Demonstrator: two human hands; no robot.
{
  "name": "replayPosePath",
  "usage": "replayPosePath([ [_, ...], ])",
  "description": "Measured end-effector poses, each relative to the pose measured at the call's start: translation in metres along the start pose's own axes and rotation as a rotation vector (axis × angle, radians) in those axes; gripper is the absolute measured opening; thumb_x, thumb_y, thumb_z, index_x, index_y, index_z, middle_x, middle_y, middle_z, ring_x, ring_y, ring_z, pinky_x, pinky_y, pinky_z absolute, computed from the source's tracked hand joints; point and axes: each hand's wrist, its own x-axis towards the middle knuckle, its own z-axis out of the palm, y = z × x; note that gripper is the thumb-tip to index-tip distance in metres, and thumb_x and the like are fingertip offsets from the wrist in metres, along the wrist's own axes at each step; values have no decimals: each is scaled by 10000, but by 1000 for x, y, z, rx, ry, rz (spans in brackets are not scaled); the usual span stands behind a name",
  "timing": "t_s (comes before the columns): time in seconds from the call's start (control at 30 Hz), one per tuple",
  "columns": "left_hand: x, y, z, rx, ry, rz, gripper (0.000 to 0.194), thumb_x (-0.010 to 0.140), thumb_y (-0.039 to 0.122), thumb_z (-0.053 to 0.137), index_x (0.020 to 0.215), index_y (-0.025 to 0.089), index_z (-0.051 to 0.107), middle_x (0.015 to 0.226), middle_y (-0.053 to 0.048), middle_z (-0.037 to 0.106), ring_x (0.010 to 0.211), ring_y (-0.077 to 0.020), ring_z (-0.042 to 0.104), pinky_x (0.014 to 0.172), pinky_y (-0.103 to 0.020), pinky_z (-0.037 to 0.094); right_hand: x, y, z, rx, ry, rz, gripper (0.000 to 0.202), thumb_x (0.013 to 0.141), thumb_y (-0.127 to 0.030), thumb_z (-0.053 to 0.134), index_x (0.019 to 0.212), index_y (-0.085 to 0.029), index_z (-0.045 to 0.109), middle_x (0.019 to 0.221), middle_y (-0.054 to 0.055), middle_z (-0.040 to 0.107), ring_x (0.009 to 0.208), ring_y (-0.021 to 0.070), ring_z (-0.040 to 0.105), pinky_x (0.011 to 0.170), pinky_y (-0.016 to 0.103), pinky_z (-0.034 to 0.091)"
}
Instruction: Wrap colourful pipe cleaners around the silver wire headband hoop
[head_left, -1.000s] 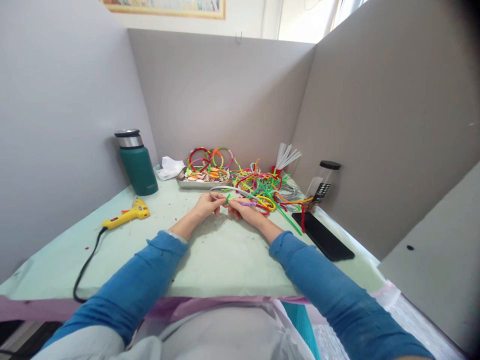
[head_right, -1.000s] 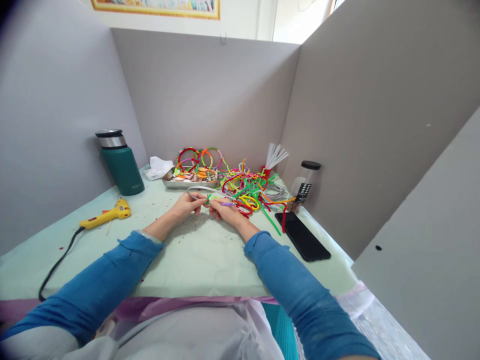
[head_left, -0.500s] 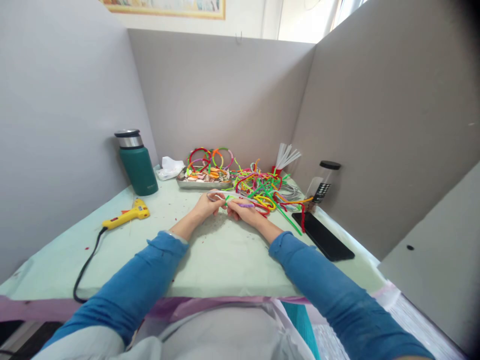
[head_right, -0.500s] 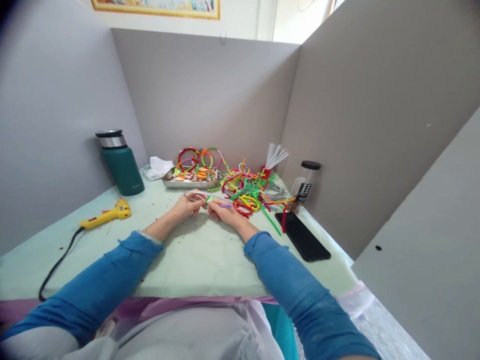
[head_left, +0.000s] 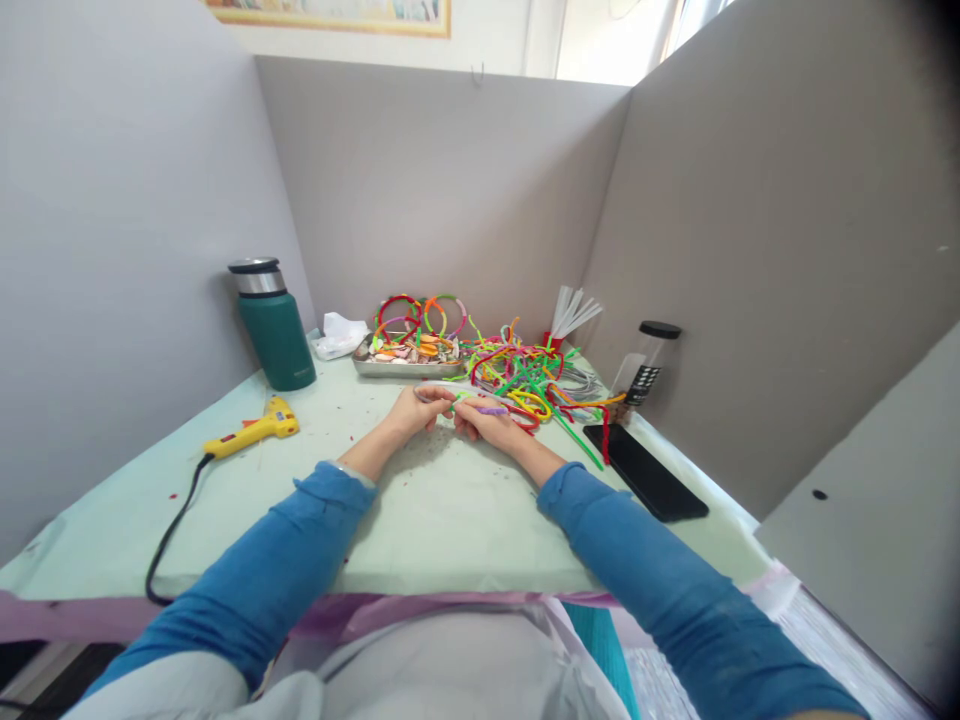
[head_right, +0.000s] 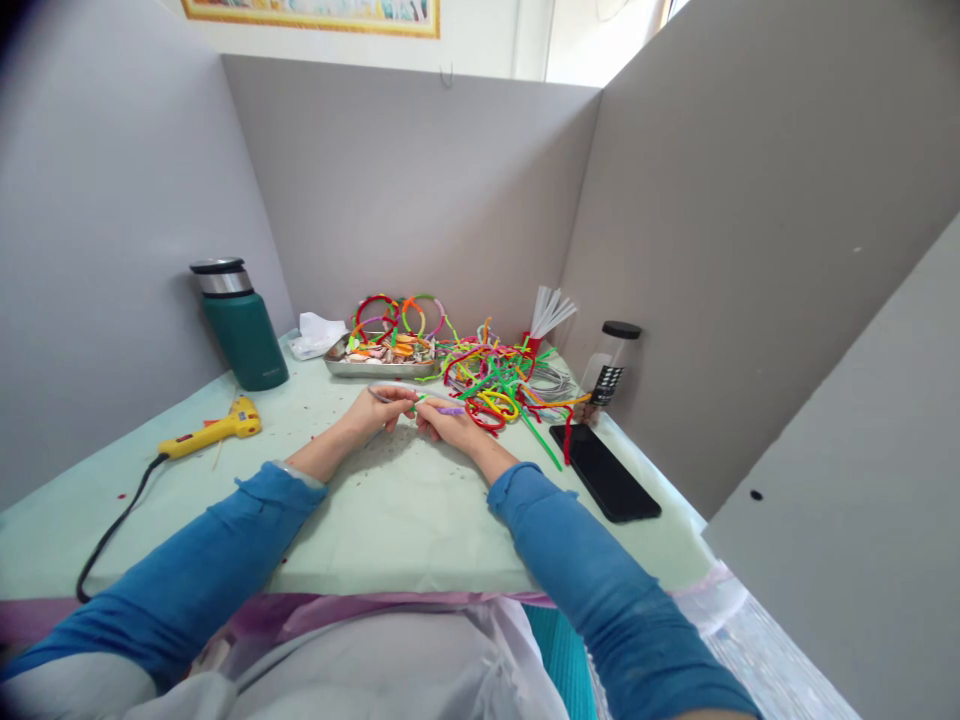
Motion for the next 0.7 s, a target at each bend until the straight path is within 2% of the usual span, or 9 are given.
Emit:
replayPosePath([
  [0.23,1,-3,-2,0,-16,-7,351,650,355,686,887,97,711,634,-31,669,366,-61,425,417,-224,322,0,2,0,13,9,-3,331,884,-399,465,682,-164,583,548,-10,527,456,100,433,461,244,337],
  [0.4,1,-4,-2,16,-17,-38,362,651,347,691,901,85,718,499,5,600,387,-75,428,457,-225,329,1,5,1,35,15,-8,319,889,-395,452,720,-161,588,622,4,573,469,92,437,464,240,343],
  [0.5,0,-2,-2,23,-38,-30,381,640,354,700,900,75,721,455,16,560,400,-83,431,461,-223,315,1,5,1,41,18,-4,328,890,-409,456,721,-162,588,601,-2,559,462,89,433,465,238,343],
  [0.7,-5,9,-1,82,-89,36,288,653,359,682,769,97,713,425,27,516,415,-86,424,449,-215,301,2,6,1,56,29,-8,372,886,-459,459,691,-171,592,586,2,550,469,95,438,460,239,348],
])
